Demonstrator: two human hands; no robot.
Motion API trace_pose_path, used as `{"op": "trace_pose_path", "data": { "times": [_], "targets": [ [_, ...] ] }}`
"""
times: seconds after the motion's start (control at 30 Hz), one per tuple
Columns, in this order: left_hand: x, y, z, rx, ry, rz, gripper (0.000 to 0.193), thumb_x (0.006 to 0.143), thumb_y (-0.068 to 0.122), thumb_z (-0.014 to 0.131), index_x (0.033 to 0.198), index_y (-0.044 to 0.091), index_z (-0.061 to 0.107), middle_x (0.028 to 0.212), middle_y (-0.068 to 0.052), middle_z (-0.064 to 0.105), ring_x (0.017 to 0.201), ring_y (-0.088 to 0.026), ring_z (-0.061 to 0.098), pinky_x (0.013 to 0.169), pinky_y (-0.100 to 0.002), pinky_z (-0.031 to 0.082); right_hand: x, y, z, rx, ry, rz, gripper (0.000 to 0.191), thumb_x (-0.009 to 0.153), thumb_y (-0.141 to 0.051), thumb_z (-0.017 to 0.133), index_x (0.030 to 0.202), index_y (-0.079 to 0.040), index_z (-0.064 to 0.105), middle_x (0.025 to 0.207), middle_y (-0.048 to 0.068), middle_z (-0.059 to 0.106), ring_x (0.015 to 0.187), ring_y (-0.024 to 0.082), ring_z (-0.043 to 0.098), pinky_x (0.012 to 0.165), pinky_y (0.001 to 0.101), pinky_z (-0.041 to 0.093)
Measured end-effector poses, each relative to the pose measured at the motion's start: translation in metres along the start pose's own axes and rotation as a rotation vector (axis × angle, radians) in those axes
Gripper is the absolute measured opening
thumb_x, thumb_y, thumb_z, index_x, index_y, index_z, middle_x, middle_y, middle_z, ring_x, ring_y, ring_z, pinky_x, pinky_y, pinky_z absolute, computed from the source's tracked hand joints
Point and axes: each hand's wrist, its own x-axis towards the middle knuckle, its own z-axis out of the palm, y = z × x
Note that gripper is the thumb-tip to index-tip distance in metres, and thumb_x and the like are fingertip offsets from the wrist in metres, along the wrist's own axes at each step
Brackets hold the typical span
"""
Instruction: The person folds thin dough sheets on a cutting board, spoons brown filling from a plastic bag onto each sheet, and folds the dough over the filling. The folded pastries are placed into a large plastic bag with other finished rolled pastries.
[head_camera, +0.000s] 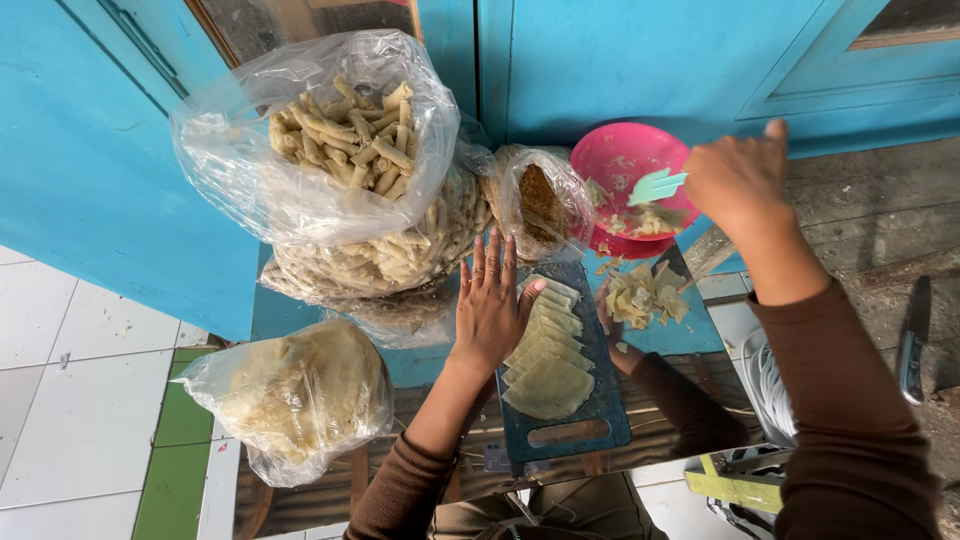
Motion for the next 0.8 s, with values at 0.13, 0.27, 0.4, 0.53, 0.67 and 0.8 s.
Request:
{"op": "trace_pose_path", "data": {
  "times": [0.13, 0.27, 0.4, 0.53, 0.67, 0.8],
  "targets": [
    [0.0, 0.001, -0.001, -0.022, 0.023, -0.009, 0.08, 0.105, 0.058, 0.039, 0.159, -0.001, 0.03, 0.166, -0.024, 0.026, 0.154, -0.043, 0.023, 0.121, -0.058, 0.024, 0.027, -0.032, -0.022, -0.226, -0.084, -0.087, 0.031, 0.096, -0.01, 0.057, 0.086, -0.019, 0.085, 0.085, 0.008, 0.08, 0.081, 0.022, 0.074, 0.108, 0.053, 0.028],
    [0.001, 0.002, -0.002, -0.012, 0.024, -0.012, 0.081, 0.105, 0.058, 0.039, 0.159, 0.0, 0.029, 0.167, -0.024, 0.025, 0.155, -0.043, 0.023, 0.121, -0.058, 0.024, 0.043, -0.058, -0.026, -0.319, -0.245, -0.102, 0.028, 0.095, -0.013, 0.057, 0.09, -0.018, 0.084, 0.089, 0.007, 0.082, 0.086, 0.023, 0.074, 0.11, 0.0538, 0.023],
    [0.0, 0.004, -0.002, -0.016, 0.012, -0.007, 0.081, 0.104, 0.059, 0.039, 0.16, 0.001, 0.029, 0.167, -0.023, 0.025, 0.155, -0.042, 0.022, 0.121, -0.058, 0.024, 0.036, -0.049, -0.012, -0.25, -0.197, -0.113, 0.028, 0.095, -0.013, 0.058, 0.09, -0.019, 0.085, 0.094, 0.008, 0.081, 0.086, 0.024, 0.074, 0.111, 0.0553, 0.026],
    [-0.001, 0.005, 0.002, -0.012, -0.005, -0.002, 0.082, 0.104, 0.059, 0.038, 0.16, 0.001, 0.028, 0.167, -0.023, 0.024, 0.155, -0.043, 0.021, 0.121, -0.058, 0.023, 0.015, -0.007, 0.013, -0.088, -0.187, -0.027, 0.017, 0.086, -0.016, 0.071, 0.089, -0.021, 0.087, 0.091, 0.007, 0.081, 0.086, 0.024, 0.075, 0.107, 0.0497, 0.036],
    [-0.002, 0.007, 0.008, 0.002, -0.018, 0.007, 0.081, 0.105, 0.059, 0.038, 0.16, 0.001, 0.027, 0.167, -0.022, 0.024, 0.155, -0.043, 0.021, 0.122, -0.058, 0.022, -0.018, 0.031, 0.043, 0.092, 0.04, -0.075, 0.018, 0.099, -0.026, 0.068, 0.103, -0.035, 0.083, 0.089, 0.003, 0.078, 0.082, 0.024, 0.071, 0.102, 0.0533, 0.033],
    [-0.002, 0.005, 0.011, 0.005, -0.006, 0.007, 0.081, 0.105, 0.059, 0.038, 0.16, 0.001, 0.027, 0.168, -0.022, 0.024, 0.155, -0.043, 0.021, 0.122, -0.057, 0.023, -0.046, 0.05, 0.067, 0.193, 0.27, -0.156, 0.022, 0.1, -0.027, 0.07, 0.112, -0.042, 0.081, 0.085, -0.004, 0.074, 0.093, 0.019, 0.065, 0.104, 0.0481, 0.032]
  ]
}}
